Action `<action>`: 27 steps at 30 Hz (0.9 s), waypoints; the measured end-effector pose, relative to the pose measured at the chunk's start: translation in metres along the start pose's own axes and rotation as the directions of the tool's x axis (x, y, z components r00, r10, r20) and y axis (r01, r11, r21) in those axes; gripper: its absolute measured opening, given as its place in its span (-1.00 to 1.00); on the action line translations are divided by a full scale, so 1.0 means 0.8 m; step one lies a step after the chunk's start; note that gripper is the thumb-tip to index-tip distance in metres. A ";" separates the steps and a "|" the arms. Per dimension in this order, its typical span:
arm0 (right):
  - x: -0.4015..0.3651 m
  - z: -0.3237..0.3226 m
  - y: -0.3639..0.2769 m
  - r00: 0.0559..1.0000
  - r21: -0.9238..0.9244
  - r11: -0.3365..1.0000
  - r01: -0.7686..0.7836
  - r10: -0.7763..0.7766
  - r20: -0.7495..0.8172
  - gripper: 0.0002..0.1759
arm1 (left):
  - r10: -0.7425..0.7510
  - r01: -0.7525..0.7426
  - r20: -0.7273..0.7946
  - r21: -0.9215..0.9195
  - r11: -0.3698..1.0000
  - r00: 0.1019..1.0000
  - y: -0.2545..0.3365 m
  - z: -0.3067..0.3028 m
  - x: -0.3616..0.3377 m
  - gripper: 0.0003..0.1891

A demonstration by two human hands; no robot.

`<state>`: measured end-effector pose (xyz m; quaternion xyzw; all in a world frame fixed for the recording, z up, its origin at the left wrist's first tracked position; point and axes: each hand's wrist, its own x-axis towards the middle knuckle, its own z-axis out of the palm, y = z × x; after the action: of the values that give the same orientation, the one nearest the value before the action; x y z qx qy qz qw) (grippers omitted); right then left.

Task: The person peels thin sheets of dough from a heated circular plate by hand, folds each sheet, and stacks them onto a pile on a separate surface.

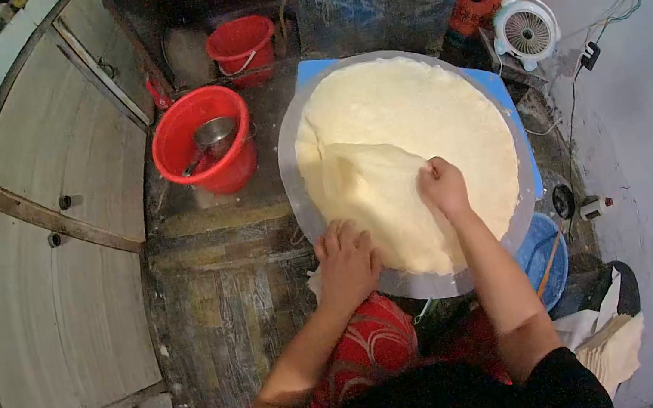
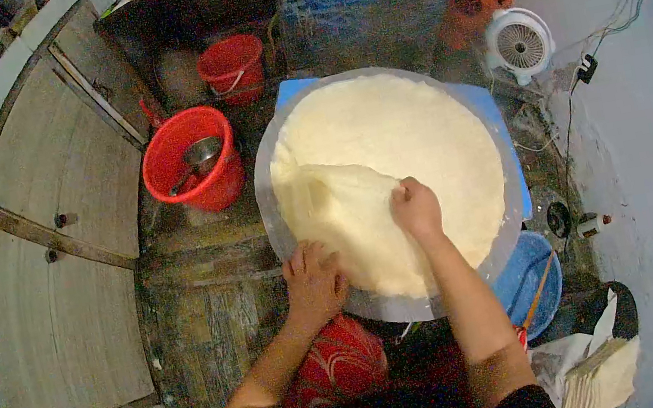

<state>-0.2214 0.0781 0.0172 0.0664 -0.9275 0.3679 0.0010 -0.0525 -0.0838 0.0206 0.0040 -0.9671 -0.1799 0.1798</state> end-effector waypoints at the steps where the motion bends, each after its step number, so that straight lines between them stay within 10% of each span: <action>1: 0.005 -0.001 0.000 1.000 0.000 1.000 0.001 -0.001 -0.003 -0.81 | 0.002 -0.002 -0.002 0.000 1.000 1.000 -0.001 0.001 0.000 -0.66; 4: 0.026 0.002 -0.006 0.940 -0.038 0.999 0.022 -0.008 0.341 -0.66 | 0.018 -0.015 0.043 -0.074 0.997 0.999 -0.003 0.009 0.008 -0.62; 13: 0.039 0.042 -0.072 0.837 -0.244 0.911 0.332 -0.166 0.522 -0.55 | -0.171 0.148 0.095 0.208 0.967 0.981 -0.054 0.050 0.083 -0.32; 16: 0.057 0.023 -0.051 0.916 -0.159 0.952 0.260 -0.191 0.352 -0.62 | -0.190 0.170 0.082 0.205 0.964 0.978 -0.059 0.058 0.082 -0.30; 22: 0.113 -0.096 0.063 0.956 0.486 0.826 -0.286 0.278 0.090 -0.57 | -0.178 0.147 0.116 0.239 0.960 0.977 -0.063 0.059 0.082 -0.27; 23: 0.137 -0.112 0.135 0.992 0.129 0.990 -0.049 0.064 -0.108 -0.56 | -0.169 0.138 0.113 0.235 0.962 0.979 -0.063 0.059 0.082 -0.27; 24: 0.123 -0.150 0.115 0.947 0.079 0.957 -0.278 0.287 -0.145 -0.55 | -0.162 0.132 0.099 0.259 0.957 0.982 -0.064 0.060 0.081 -0.27; 25: 0.158 -0.159 0.202 0.913 0.745 0.581 -0.328 0.398 0.091 -0.53 | -0.153 0.124 0.086 0.283 0.951 0.984 -0.065 0.061 0.080 -0.27; 27: 0.128 -0.221 0.183 0.924 0.862 0.422 -0.282 0.361 0.126 -0.45 | -0.134 0.110 0.070 0.272 0.956 0.989 -0.068 0.065 0.077 -0.27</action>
<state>-0.3494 0.2917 0.0516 -0.1349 -0.6090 0.7788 -0.0665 -0.1316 -0.1216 -0.0220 0.0798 -0.9874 -0.0587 0.1234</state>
